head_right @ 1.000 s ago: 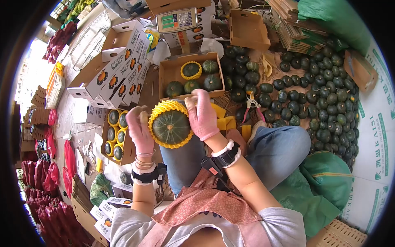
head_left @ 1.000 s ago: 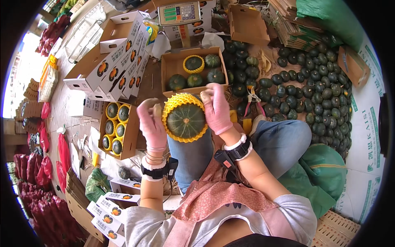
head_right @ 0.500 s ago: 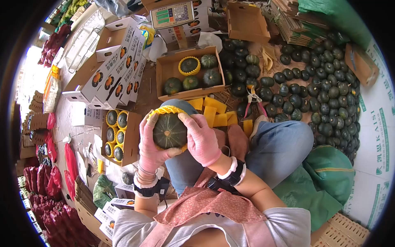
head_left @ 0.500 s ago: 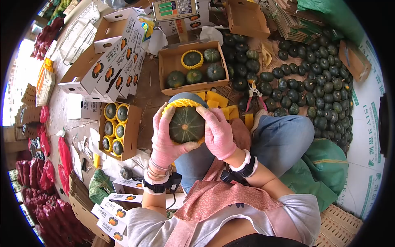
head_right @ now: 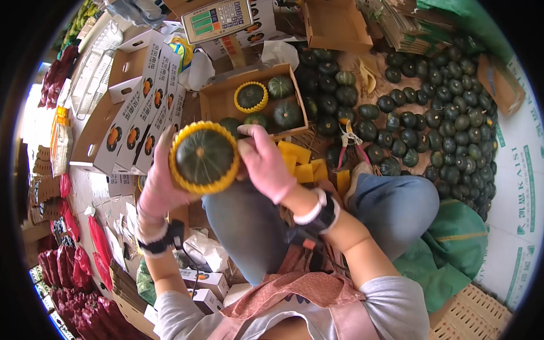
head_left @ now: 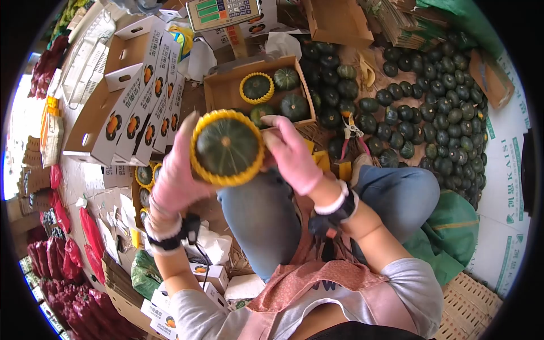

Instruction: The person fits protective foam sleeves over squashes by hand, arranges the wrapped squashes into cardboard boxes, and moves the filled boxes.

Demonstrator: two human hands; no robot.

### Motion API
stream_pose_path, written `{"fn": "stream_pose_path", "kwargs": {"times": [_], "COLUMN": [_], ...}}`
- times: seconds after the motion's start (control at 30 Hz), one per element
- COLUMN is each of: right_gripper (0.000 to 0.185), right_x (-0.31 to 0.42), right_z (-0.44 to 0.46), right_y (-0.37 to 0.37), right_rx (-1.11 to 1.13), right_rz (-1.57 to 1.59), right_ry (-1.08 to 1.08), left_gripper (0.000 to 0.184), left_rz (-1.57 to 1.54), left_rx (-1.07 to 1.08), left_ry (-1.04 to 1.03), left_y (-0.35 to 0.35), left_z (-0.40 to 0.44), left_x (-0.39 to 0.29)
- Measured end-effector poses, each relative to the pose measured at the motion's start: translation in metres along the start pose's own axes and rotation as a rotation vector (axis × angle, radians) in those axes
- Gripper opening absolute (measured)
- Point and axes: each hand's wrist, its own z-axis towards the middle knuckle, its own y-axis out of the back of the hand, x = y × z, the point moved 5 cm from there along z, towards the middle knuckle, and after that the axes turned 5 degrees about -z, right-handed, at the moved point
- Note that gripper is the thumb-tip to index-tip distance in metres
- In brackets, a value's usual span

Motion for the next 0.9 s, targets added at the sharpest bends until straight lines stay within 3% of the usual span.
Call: {"fn": "stream_pose_path", "kwargs": {"times": [0.07,0.17,0.23,0.27,0.3,0.33,0.43,0.5,0.53,0.6,0.67,0.73,0.8,0.87,0.9], "right_gripper": [0.026,0.028,0.027,0.027,0.018,0.010,0.007,0.007,0.008,0.030,0.045,0.047,0.049,0.055,0.055], "right_x": [-0.030,-0.079,-0.099,-0.113,-0.142,-0.170,-0.205,-0.222,-0.219,-0.210,-0.182,-0.190,-0.199,-0.216,-0.203], "right_z": [0.053,0.122,0.155,0.169,0.195,0.218,0.243,0.251,0.249,0.244,0.227,0.226,0.224,0.223,0.212], "right_y": [-0.001,0.000,-0.004,-0.008,-0.006,-0.003,-0.010,-0.016,-0.017,-0.018,-0.029,-0.031,-0.032,-0.031,-0.019], "right_rx": [0.160,0.247,0.230,0.218,0.326,0.280,0.253,0.218,0.236,0.221,0.154,0.230,0.312,0.329,0.344], "right_rz": [0.496,0.642,0.766,0.828,0.309,-0.196,-0.430,-0.399,-0.246,0.075,1.010,1.025,1.038,0.801,0.779], "right_ry": [-0.256,-0.391,-0.367,-0.362,-0.042,0.282,0.289,0.344,0.228,-0.004,-0.541,-0.494,-0.439,-0.332,-0.322], "left_gripper": [0.104,0.105,0.109,0.110,0.111,0.112,0.113,0.110,0.109,0.106,0.097,0.092,0.084,0.082,0.081], "left_rz": [0.028,-0.078,-0.117,0.010,0.134,0.256,0.413,0.533,0.560,0.613,0.579,0.660,0.804,1.026,1.081], "left_rx": [0.066,0.200,0.335,0.361,0.389,0.420,0.482,0.524,0.543,0.573,0.539,0.522,0.569,0.519,0.387], "left_ry": [-0.047,0.048,0.122,0.115,0.109,0.105,0.187,0.191,0.182,0.170,0.141,0.065,0.182,0.294,0.220], "left_y": [0.006,-0.004,-0.017,-0.020,-0.024,-0.028,-0.035,-0.037,-0.041,-0.048,-0.054,-0.061,-0.078,-0.102,-0.107], "left_z": [0.041,0.088,0.111,0.121,0.130,0.136,0.152,0.163,0.168,0.177,0.181,0.184,0.178,0.163,0.155], "left_x": [0.031,0.098,0.147,0.171,0.196,0.216,0.247,0.250,0.254,0.262,0.261,0.266,0.283,0.307,0.310]}}
